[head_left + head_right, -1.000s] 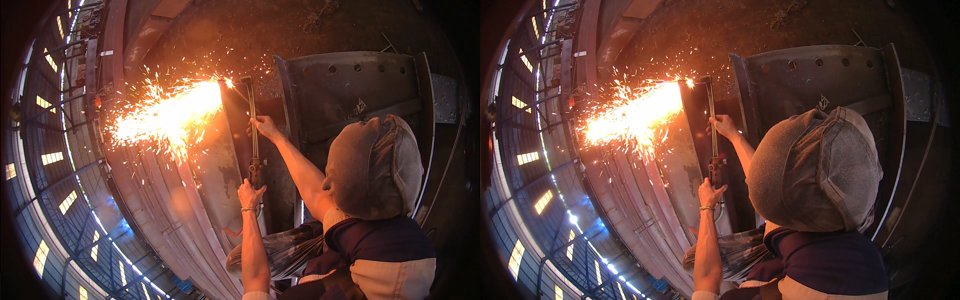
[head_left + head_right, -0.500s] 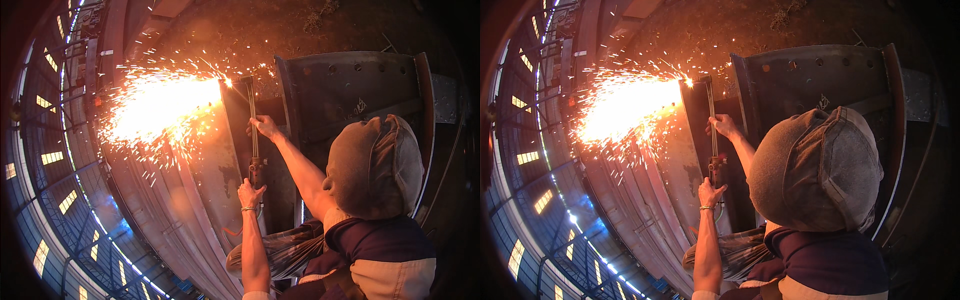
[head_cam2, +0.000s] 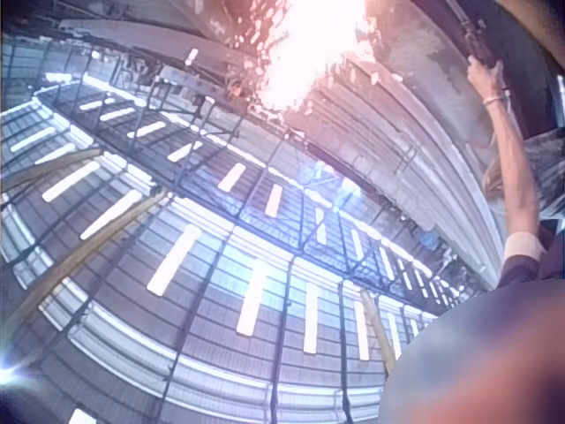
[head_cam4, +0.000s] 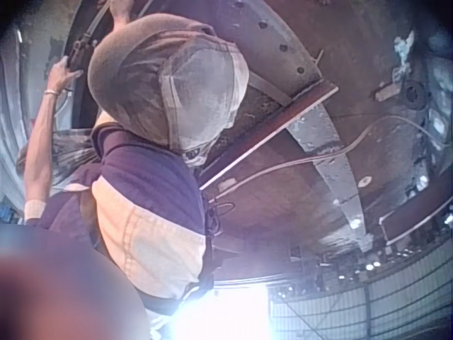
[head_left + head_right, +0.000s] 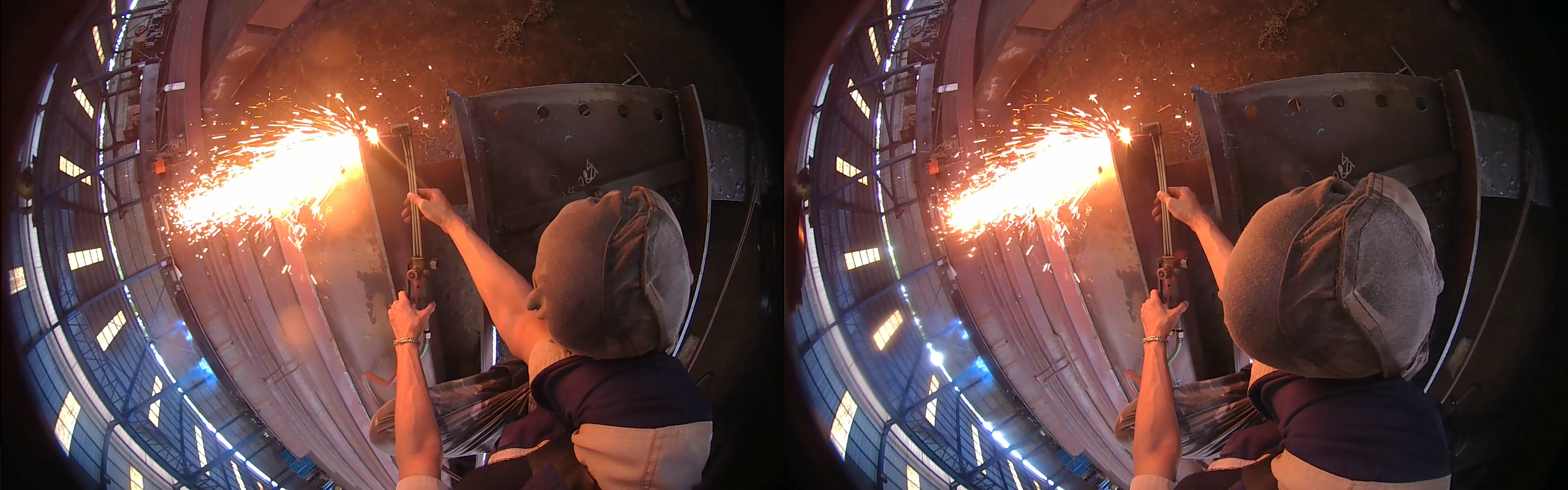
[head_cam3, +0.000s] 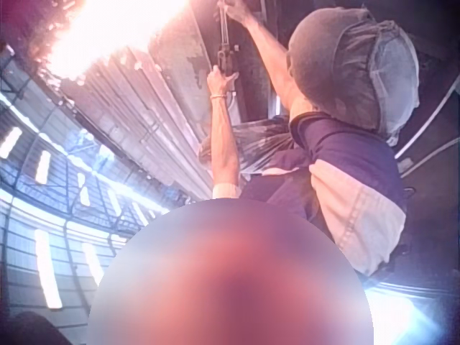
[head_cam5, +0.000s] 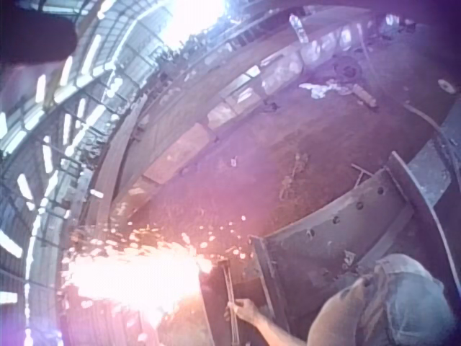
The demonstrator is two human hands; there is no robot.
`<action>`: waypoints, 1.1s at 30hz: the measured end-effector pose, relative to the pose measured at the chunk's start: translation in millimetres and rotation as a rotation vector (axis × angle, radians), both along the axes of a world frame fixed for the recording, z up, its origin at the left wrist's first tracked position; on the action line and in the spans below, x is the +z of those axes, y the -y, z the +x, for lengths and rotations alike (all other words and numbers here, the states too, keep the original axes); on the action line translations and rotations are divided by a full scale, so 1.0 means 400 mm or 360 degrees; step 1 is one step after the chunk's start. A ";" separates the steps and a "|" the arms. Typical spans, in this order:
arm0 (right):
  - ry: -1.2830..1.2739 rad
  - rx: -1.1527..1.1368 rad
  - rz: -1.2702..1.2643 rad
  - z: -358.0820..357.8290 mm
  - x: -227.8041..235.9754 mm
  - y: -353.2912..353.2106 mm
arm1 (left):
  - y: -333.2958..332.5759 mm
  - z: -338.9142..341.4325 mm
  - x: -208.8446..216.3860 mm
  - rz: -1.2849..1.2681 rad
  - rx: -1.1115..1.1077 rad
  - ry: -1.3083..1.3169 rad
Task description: The person uses a cutting torch to cut through large curved metal plates. They move the torch along the edges of the plates, creating sparks as the metal is severed.
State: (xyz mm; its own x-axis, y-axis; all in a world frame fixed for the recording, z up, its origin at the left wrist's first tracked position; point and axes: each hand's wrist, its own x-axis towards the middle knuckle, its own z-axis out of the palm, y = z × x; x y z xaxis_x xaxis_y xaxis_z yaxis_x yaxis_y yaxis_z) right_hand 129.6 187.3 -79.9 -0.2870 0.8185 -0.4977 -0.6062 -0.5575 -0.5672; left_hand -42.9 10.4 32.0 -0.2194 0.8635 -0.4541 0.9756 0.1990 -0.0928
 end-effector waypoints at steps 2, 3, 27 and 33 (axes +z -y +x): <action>-0.0004 0.0026 0.0026 0.007 0.007 0.002 | 0.002 0.000 0.000 0.0027 -0.0013 -0.0002; 0.0025 0.0054 0.0008 0.010 0.009 0.003 | 0.002 0.000 0.000 0.0030 -0.0017 -0.0001; -0.0116 0.0022 0.0086 -0.013 -0.022 0.000 | 0.006 -0.010 -0.006 -0.0030 -0.0008 -0.0073; -0.0128 0.0026 0.0091 -0.011 -0.017 0.002 | -0.001 -0.003 0.006 -0.0139 0.0067 -0.0059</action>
